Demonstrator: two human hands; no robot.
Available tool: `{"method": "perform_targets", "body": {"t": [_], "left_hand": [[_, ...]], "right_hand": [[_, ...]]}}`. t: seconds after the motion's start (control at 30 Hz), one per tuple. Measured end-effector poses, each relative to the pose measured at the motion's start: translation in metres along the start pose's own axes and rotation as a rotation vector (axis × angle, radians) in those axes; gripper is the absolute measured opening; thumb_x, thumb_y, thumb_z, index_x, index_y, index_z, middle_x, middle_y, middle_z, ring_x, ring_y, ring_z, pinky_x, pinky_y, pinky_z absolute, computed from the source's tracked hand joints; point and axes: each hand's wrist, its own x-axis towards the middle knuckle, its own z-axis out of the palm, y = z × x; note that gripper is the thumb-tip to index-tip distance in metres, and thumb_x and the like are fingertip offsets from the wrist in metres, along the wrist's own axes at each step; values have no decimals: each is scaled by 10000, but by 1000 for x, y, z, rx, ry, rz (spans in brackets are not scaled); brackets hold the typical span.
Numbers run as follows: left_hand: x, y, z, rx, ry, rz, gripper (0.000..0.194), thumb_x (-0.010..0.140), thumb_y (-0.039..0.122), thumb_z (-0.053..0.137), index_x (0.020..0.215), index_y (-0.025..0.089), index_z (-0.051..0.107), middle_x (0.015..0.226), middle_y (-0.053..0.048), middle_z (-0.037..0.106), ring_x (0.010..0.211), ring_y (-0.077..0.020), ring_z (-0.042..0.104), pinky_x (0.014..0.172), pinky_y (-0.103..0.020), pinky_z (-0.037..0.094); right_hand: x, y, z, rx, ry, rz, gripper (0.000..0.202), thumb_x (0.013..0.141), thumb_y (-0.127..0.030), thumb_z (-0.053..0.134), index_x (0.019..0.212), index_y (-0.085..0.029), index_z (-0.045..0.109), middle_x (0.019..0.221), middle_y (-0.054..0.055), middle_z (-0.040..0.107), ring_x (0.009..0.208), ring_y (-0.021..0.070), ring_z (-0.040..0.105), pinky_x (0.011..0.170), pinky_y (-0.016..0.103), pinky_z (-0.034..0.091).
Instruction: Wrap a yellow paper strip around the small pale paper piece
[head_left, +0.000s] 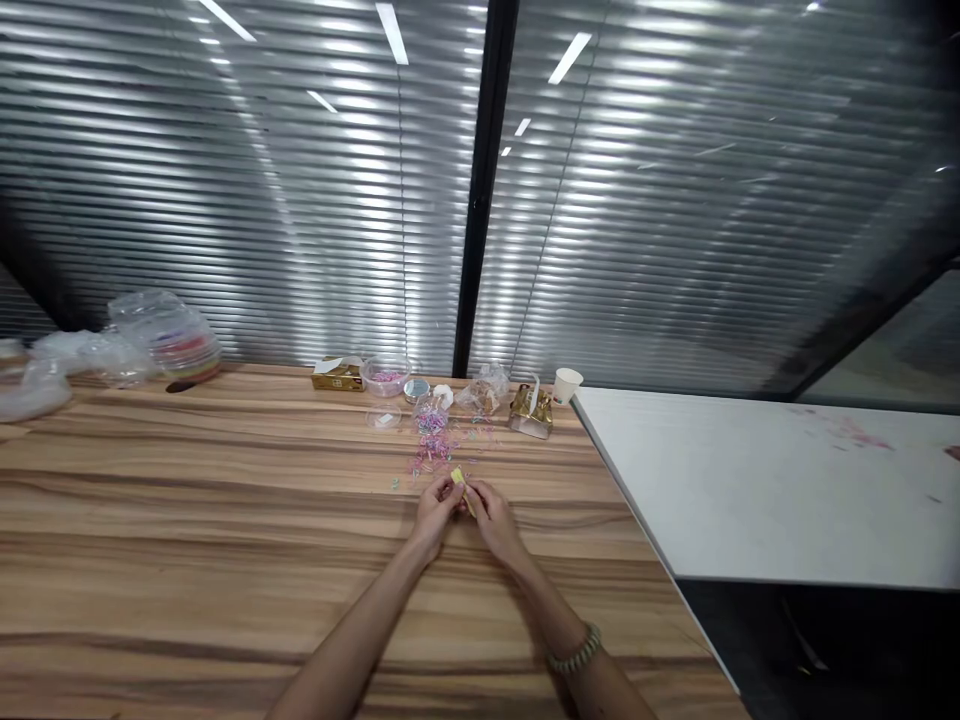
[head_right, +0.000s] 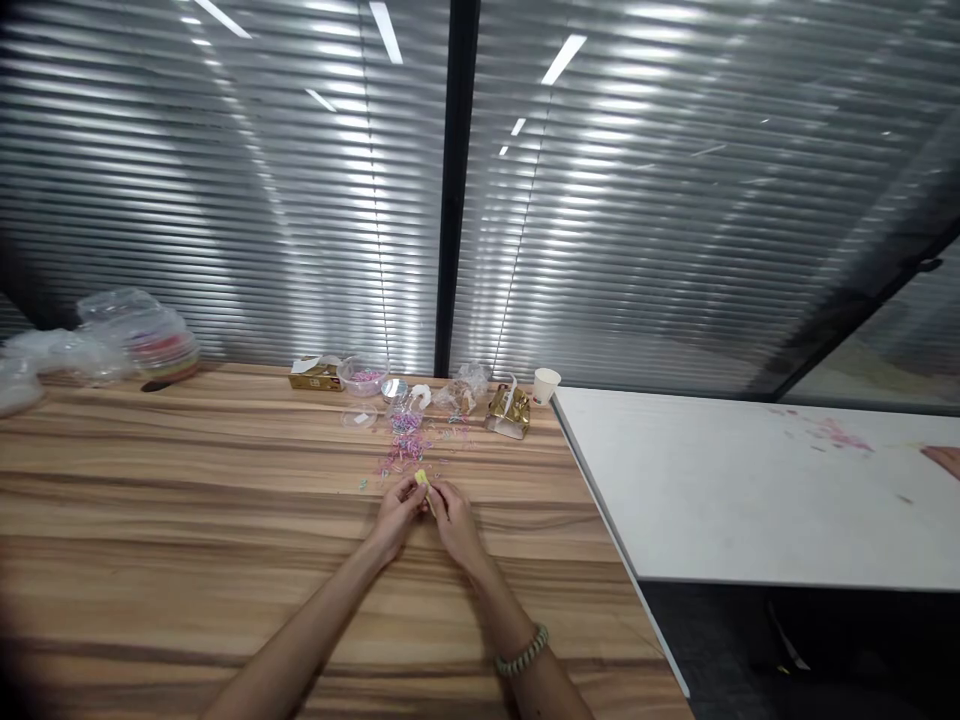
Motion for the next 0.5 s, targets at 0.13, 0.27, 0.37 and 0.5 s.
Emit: {"method": "perform_targets", "body": {"t": [0.13, 0.27, 0.37, 0.5], "left_hand": [[1, 3, 0, 37, -16, 25, 358, 557, 394, 769, 737, 135, 599, 622, 27, 562, 531, -75, 490, 506, -179, 391], [4, 6, -3, 168, 57, 108, 374, 573, 425, 746, 768, 132, 620, 645, 8, 579, 519, -82, 489, 485, -184, 388], [7, 6, -7, 252, 116, 198, 395, 645, 449, 683, 885, 137, 639, 674, -4, 599, 503, -89, 492, 482, -198, 402], [9, 7, -11, 406, 122, 244, 340, 718, 438, 610, 857, 135, 674, 653, -16, 610, 488, -104, 487, 482, -212, 398]], "right_hand": [[0, -1, 1, 39, -45, 11, 303, 919, -364, 371, 961, -210, 629, 862, 37, 635, 774, 169, 555, 732, 269, 420], [1, -1, 1, 70, -108, 29, 311, 915, -381, 376, 1004, -206, 617, 844, 29, 637, 754, 166, 556, 720, 266, 426], [1, 0, 1, 45, -90, 34, 309, 906, -381, 398, 1057, -213, 610, 978, 48, 639, 890, 186, 559, 820, 294, 406], [1, 3, 2, -16, -72, 38, 322, 908, -395, 392, 1021, -212, 632, 983, 62, 636, 916, 200, 549, 852, 322, 389]]}}
